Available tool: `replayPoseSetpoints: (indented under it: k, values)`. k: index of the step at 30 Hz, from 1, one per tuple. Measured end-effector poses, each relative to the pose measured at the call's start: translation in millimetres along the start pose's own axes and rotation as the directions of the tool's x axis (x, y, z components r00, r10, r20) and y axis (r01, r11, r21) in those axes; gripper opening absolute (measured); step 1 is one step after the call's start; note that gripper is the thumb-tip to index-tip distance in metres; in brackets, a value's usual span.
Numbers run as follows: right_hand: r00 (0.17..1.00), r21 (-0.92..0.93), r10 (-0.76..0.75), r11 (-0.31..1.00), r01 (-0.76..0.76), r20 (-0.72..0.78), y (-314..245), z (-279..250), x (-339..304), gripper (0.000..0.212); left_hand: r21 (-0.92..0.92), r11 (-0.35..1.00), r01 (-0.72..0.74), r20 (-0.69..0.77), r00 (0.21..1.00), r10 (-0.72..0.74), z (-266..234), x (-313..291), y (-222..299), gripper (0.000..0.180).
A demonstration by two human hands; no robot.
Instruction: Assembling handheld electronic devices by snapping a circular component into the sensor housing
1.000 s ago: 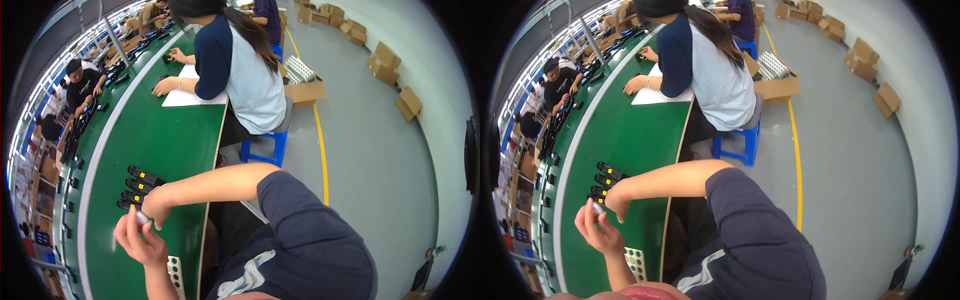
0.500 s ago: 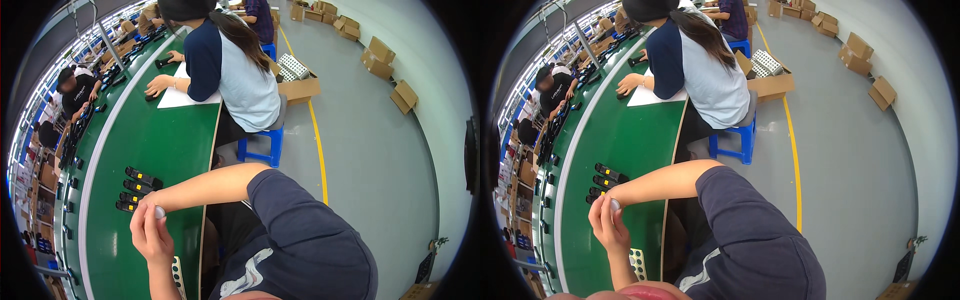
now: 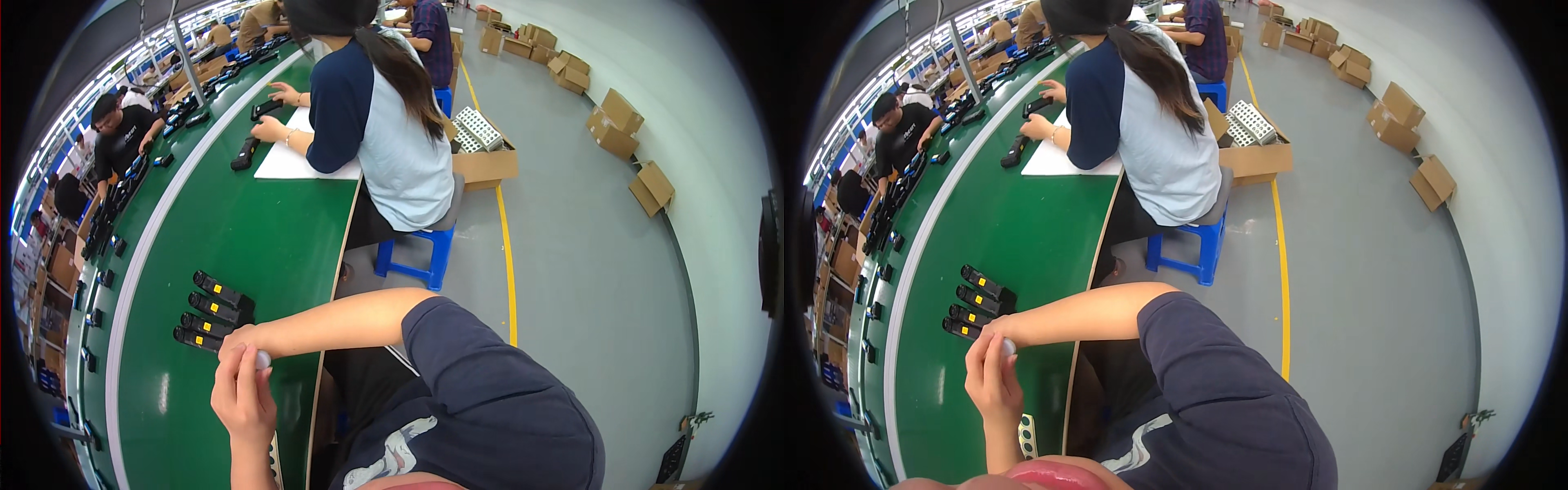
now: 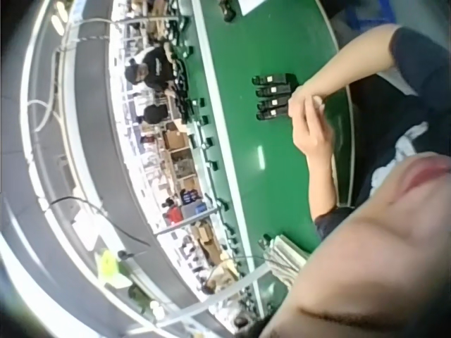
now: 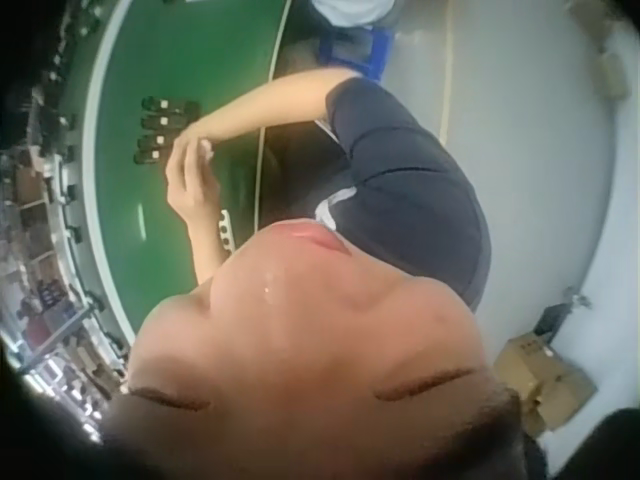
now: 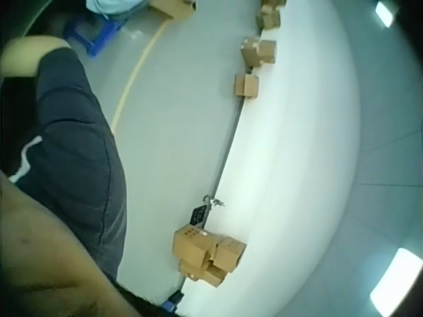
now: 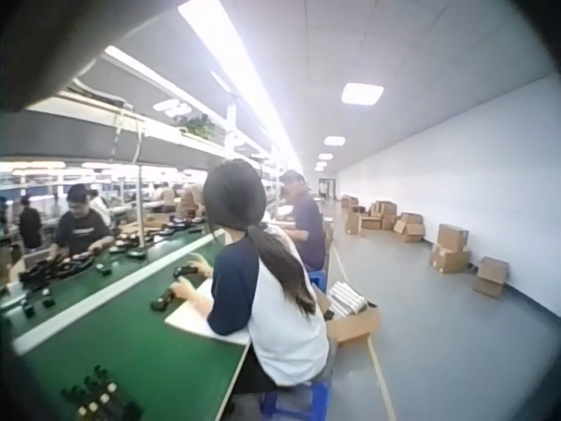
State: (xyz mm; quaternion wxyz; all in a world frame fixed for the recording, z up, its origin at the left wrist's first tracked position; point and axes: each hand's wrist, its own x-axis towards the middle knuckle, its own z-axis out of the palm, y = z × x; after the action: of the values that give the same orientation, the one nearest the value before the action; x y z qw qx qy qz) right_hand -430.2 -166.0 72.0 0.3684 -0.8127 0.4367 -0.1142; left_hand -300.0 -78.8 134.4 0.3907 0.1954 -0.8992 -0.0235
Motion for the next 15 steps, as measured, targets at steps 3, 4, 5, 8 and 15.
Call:
replayPoseSetpoints:
  k: [3,4,5,8,15]
  values:
    - [1.0,0.013,-0.007,1.0,0.007,0.003,-1,6,0,0.02,-0.046,0.999,0.0,0.111,0.994,0.005,5,2,-4,0.031]
    - [1.0,0.017,-0.009,1.0,0.009,0.001,-1,7,0,0.02,-0.045,0.999,-0.023,0.092,0.995,0.027,7,2,-4,0.031]
    - [1.0,0.015,-0.01,1.0,0.01,0.001,2,5,-1,0.02,-0.042,0.998,-0.047,0.072,0.996,0.05,8,2,-5,0.032]
    - [1.0,0.019,-0.01,1.0,0.01,-0.005,3,8,-3,0.02,-0.011,1.0,-0.028,0.09,0.995,0.029,7,-2,-7,0.033]
    - [0.99,-0.027,-0.113,0.993,0.111,-0.09,11,39,7,0.02,0.04,0.993,0.112,0.146,0.982,-0.117,-3,-29,-12,0.033]
